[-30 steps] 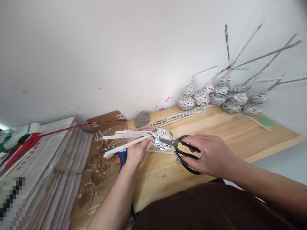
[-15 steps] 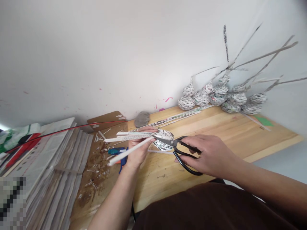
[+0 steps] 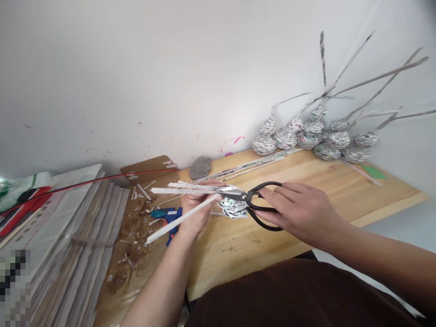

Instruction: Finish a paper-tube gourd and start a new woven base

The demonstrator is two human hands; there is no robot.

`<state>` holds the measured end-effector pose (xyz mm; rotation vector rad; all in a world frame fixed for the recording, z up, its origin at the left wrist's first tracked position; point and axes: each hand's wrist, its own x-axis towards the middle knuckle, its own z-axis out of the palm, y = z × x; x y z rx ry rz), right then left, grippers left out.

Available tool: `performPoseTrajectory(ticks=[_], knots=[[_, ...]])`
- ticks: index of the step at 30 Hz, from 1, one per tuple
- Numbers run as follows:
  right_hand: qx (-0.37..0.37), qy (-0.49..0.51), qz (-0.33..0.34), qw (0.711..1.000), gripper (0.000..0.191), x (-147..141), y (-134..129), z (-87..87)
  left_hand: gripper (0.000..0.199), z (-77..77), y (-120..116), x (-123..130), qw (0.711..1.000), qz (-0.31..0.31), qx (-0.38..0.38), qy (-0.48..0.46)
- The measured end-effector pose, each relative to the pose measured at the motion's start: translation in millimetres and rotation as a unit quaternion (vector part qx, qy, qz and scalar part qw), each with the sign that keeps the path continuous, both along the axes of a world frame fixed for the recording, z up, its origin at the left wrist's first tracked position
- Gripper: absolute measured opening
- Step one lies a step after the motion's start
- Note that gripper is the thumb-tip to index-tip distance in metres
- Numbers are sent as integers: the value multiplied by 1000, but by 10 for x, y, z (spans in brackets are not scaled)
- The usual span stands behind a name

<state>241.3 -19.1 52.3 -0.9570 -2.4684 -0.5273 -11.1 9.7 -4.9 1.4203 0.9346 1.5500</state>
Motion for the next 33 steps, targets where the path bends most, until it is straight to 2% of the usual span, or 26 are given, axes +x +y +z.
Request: performPoseTrajectory(ticks=[4,7,13,19,26,33], knots=[[64,-17,5,998,31,8,38,12,13,-4,-7,6,999,-25,-23,-17],[75,-29,7,997,32,5,66,37,12,-6,-10,14,999,-28,-30,-27],[26,-43,19,999,33,13,106,63,12,-45,-3,25,999,-21,-38,-27],[-11,-24,22,999,34,28,124,-55,15,-106,-3,49,997,-13,-62,-43],[-57,4,35,998,33,74,83,-162,15,-152,4,82,993,-63,-57,-83],[-110,34,25,993,34,57,20,-176,19,-151,-5,107,988,-74,-82,-111]])
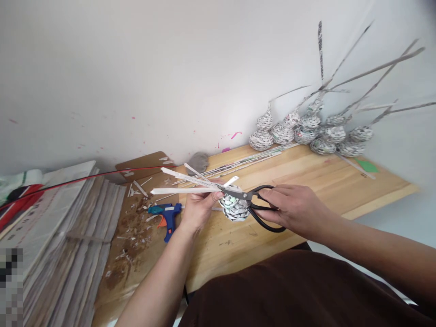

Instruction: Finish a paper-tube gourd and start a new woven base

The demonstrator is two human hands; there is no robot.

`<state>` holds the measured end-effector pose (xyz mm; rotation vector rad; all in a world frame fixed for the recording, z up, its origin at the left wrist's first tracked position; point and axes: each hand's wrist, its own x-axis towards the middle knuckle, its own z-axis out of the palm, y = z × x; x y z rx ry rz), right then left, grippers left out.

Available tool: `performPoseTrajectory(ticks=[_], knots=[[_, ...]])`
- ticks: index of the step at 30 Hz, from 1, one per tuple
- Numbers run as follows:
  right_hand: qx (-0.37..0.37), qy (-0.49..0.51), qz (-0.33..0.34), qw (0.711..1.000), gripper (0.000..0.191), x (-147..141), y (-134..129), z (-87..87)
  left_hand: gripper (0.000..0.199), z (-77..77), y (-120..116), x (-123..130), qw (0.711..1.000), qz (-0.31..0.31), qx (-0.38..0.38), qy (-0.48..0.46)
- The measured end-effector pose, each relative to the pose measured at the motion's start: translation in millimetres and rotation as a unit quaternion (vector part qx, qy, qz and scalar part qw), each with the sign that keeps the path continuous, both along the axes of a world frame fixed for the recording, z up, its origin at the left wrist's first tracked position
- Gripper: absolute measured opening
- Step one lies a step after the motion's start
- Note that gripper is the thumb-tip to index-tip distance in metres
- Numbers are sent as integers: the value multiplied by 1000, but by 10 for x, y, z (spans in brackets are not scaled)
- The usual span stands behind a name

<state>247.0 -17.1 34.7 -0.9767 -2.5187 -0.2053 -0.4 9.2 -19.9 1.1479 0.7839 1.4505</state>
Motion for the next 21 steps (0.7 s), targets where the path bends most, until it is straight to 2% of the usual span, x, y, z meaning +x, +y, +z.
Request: performPoseTrajectory(ticks=[5,11,15,18,21], knots=[[-13,12,-14,1000,31,-6,-24,-108,16,43,-4,-7,999,-21,20,29],[-93,80,-38,992,24,33,-88,-217,10,156,-10,-69,988,-10,82,132],[-166,106,-125,972,23,140,-40,-180,10,204,4,-119,978,15,103,178],[-195,42,-203,959,22,290,87,-189,8,204,12,-139,974,32,114,193],[-194,-4,-271,943,26,493,248,-268,9,178,30,-146,972,63,122,192]])
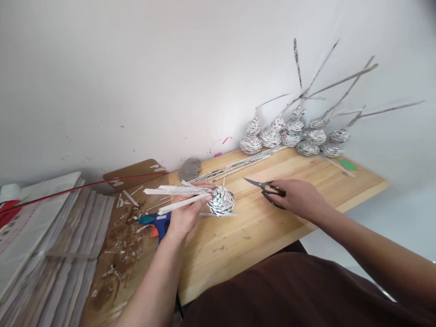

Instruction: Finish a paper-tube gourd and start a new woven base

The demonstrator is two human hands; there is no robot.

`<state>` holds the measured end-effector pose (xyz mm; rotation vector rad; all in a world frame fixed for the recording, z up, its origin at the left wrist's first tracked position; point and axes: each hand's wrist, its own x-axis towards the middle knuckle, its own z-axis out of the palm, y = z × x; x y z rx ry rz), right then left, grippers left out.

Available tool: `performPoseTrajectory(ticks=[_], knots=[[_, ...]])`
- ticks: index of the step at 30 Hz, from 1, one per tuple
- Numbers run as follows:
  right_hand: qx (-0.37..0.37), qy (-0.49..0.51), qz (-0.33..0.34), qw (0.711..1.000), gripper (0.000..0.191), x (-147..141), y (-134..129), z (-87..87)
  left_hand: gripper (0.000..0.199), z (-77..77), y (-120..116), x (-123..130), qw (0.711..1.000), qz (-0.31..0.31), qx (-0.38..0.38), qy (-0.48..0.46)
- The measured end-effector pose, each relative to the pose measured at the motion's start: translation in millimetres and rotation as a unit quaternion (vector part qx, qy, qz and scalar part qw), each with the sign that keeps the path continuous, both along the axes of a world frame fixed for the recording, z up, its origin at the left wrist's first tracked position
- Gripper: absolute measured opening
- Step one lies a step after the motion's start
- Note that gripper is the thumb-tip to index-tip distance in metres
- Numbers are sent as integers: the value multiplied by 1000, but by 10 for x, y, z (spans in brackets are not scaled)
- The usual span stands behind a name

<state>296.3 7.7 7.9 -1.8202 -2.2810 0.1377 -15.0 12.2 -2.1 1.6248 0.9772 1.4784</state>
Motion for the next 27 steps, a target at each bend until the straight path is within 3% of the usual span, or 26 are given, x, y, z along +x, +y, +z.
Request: performPoseTrajectory(ticks=[4,8,15,18,20,23,27], knots=[[-20,-37,-66,997,35,291,202,-148,6,-26,28,-4,999,37,14,-21],[-26,-51,-91,994,36,512,362,-243,7,-10,30,-11,998,55,17,-2],[7,-112,-95,989,32,609,509,-174,11,-52,55,-30,995,97,32,-7],[73,-103,-37,991,28,370,538,-133,11,-54,59,-28,995,97,33,-5],[72,-31,69,995,24,90,568,-138,10,-31,51,-20,995,92,30,-1],[30,43,253,966,23,-398,657,-186,9,-1,40,-8,997,74,21,0],[33,76,256,963,24,-883,851,-279,9,-41,64,-10,996,70,12,-58]])
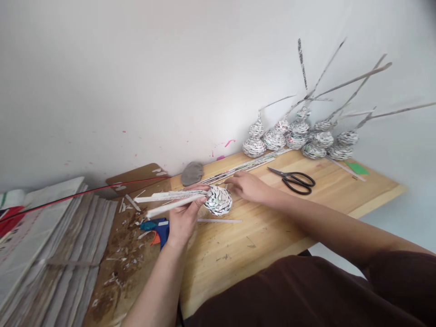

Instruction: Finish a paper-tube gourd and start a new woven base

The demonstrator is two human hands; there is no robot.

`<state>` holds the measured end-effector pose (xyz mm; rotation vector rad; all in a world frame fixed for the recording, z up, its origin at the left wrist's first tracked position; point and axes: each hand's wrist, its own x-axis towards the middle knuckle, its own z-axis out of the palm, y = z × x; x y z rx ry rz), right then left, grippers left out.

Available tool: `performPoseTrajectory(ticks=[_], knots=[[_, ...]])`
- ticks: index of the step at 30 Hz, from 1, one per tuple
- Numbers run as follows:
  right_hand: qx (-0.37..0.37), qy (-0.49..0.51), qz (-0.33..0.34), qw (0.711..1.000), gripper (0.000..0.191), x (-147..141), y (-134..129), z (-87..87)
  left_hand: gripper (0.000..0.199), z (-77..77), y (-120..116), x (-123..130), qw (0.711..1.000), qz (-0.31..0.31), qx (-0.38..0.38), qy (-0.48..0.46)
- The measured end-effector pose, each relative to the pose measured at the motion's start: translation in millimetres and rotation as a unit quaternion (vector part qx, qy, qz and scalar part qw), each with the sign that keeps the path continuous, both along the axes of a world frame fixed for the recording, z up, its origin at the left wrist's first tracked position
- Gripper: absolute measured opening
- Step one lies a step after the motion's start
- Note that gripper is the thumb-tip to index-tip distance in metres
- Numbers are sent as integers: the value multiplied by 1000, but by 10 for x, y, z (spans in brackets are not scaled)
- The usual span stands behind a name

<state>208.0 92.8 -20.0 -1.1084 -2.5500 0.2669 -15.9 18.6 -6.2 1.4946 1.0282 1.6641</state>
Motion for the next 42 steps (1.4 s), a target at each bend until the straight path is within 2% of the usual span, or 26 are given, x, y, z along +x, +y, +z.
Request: performPoseTrajectory(ticks=[6,13,16,19,21,24,26,29,32,35,39,42], knots=[[-16,14,-23,1000,13,-248,113,-116,12,-52,42,-6,998,-15,-22,-53],[-52,104,-28,993,16,-198,43,-141,14,-71,43,20,998,-10,-41,-54],[-123,195,-38,972,20,-189,45,-101,14,-89,52,13,997,-6,-54,-56],[-200,332,-7,922,25,-223,-22,6,16,-103,56,4,996,6,-80,-43],[-237,372,41,897,34,-254,-109,92,18,-112,48,9,995,14,-96,-27],[-280,348,112,888,68,-311,-254,168,17,-126,18,36,995,5,-101,18],[-284,352,136,881,80,-358,-323,172,15,-134,-9,60,994,-8,-95,47],[-270,339,141,890,67,-415,-365,162,14,-134,-48,92,993,-16,-92,69],[-266,301,131,906,51,-432,-369,174,13,-107,-70,111,992,3,-83,92],[-254,265,99,925,50,-430,-381,181,12,-72,-85,120,991,29,-58,118],[-257,248,81,930,51,-435,-411,162,12,-50,-113,120,991,30,-46,124],[-244,239,84,936,37,-440,-415,158,13,-48,-129,121,992,24,-42,121]])
